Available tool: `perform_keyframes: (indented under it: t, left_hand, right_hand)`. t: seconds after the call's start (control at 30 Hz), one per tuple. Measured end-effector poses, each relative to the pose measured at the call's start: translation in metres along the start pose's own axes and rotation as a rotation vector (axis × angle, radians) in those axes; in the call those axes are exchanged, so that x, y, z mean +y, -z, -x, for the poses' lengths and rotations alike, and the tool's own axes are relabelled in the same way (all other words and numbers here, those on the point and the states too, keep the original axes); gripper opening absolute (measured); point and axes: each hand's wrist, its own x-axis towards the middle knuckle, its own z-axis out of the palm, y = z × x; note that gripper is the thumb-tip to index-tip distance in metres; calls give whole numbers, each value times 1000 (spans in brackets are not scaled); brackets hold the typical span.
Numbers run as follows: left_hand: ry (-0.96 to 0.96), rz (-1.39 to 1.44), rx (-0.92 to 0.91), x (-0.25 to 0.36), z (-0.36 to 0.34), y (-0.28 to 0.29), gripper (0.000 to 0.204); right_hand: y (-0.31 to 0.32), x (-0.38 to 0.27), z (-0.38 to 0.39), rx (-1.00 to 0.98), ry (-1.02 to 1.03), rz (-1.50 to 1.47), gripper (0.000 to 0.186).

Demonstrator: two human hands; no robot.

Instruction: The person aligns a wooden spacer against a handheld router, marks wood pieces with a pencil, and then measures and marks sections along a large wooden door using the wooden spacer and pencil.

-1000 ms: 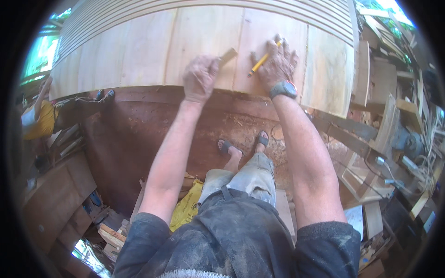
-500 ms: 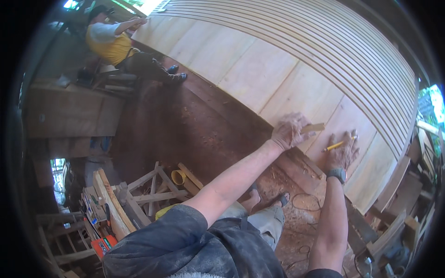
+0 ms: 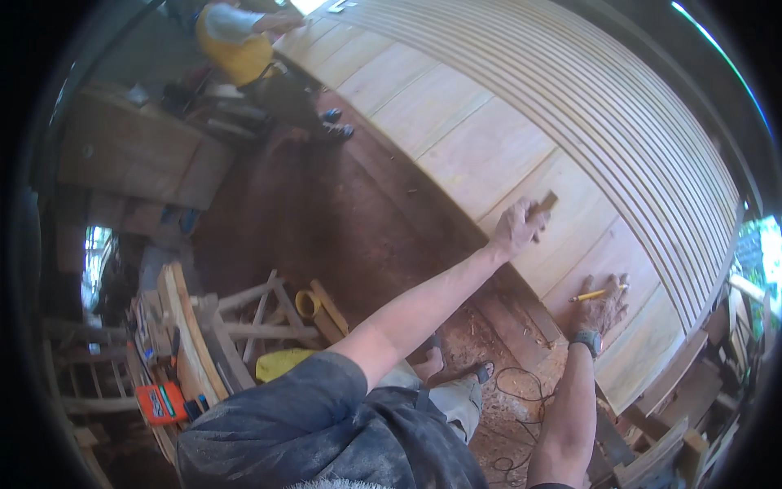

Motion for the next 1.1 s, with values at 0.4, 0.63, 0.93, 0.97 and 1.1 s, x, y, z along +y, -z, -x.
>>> perform_keyframes:
  t: [0.4, 0.63, 0.93, 0.97, 1.1]
  left_hand:
    - [261, 815, 480, -1, 44, 61, 29]
    - [278, 973, 769, -22, 140, 130, 36]
    - [428, 516, 992, -101, 275, 221, 17]
    - [440, 352, 935, -101, 282, 219, 16]
    - [605, -241, 658, -119, 347, 223, 20]
  right_hand:
    - [-25, 13, -8, -34, 103, 180, 71]
    - [-28, 30, -17, 49, 111, 130, 80]
    - [-17, -3, -8, -99, 41, 235, 77]
    - [-19, -4, -12, -92, 53, 215, 77]
    - [-19, 18, -15, -50, 209, 243, 87]
